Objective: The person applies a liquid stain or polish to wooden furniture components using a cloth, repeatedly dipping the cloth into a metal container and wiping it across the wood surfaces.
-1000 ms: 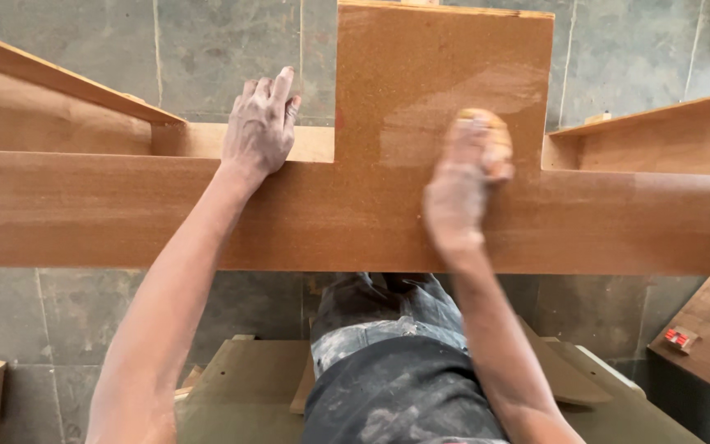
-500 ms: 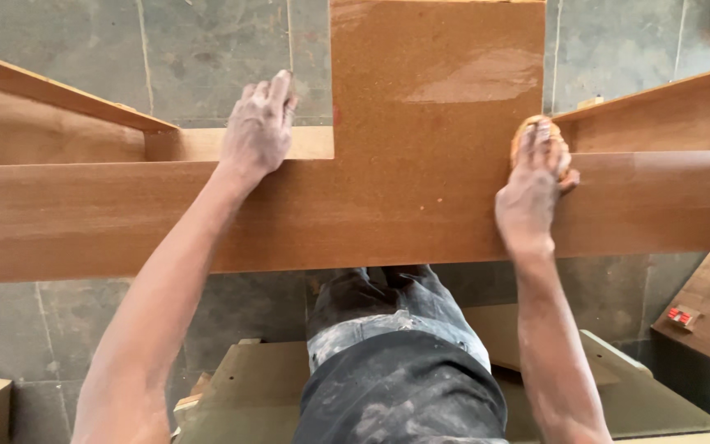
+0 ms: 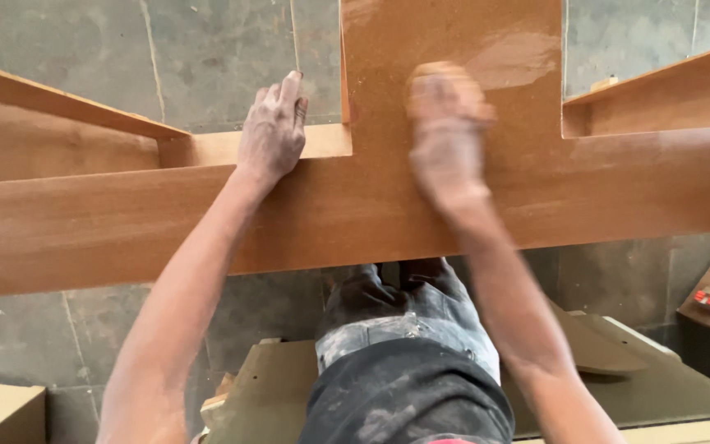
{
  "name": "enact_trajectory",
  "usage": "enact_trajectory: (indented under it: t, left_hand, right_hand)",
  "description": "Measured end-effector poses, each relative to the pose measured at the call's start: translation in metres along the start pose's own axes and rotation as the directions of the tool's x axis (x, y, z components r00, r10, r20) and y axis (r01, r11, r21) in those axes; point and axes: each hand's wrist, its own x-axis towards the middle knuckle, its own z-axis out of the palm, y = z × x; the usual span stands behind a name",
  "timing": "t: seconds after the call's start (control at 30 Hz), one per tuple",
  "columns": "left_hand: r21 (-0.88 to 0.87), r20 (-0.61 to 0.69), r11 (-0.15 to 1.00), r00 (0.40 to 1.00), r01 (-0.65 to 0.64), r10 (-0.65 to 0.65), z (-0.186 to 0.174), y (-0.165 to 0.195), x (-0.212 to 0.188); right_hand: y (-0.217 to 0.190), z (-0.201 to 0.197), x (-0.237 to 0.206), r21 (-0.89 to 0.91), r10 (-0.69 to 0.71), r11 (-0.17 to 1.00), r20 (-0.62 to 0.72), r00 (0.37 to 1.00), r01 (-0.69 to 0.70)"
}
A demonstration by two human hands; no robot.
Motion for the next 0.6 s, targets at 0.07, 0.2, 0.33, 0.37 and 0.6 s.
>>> enact_trajectory:
  t: [0.07,0.2,0.33,0.37,0.6]
  left_hand:
    - [0.005,-0.033,0.999,0.998,-0.046,0.046,-0.001,0.001,0.001]
    - [0.032,-0.054,0.999,0.998,-0.044,0.046,-0.003,0.002,0.002]
    - [0.048,-0.056,0.998,0.998,-0.029,0.032,-0.003,0.002,0.003]
    - [0.048,-0.055,0.998,0.998,-0.028,0.031,-0.003,0.002,0.003]
    - [0.027,-0.084,0.999,0.996,-0.016,0.019,0.003,-0.002,0.003]
  right_hand:
    - [0.060,0.028,-0.016,-0.066,0.066,0.997,0.382,0.922,-0.043]
    - [0.103,0.037,-0.009,0.509,0.467,0.678,0.258,0.846,-0.530]
    - [0.019,-0.014,0.034,-0.290,0.147,0.956,0.342,0.928,-0.045]
    - [-0.007,-0.028,0.046,-0.241,0.133,0.967,0.227,0.965,-0.077]
    - [-0.046,-0.043,0.063,0.342,-0.136,0.924,-0.122,0.983,0.171]
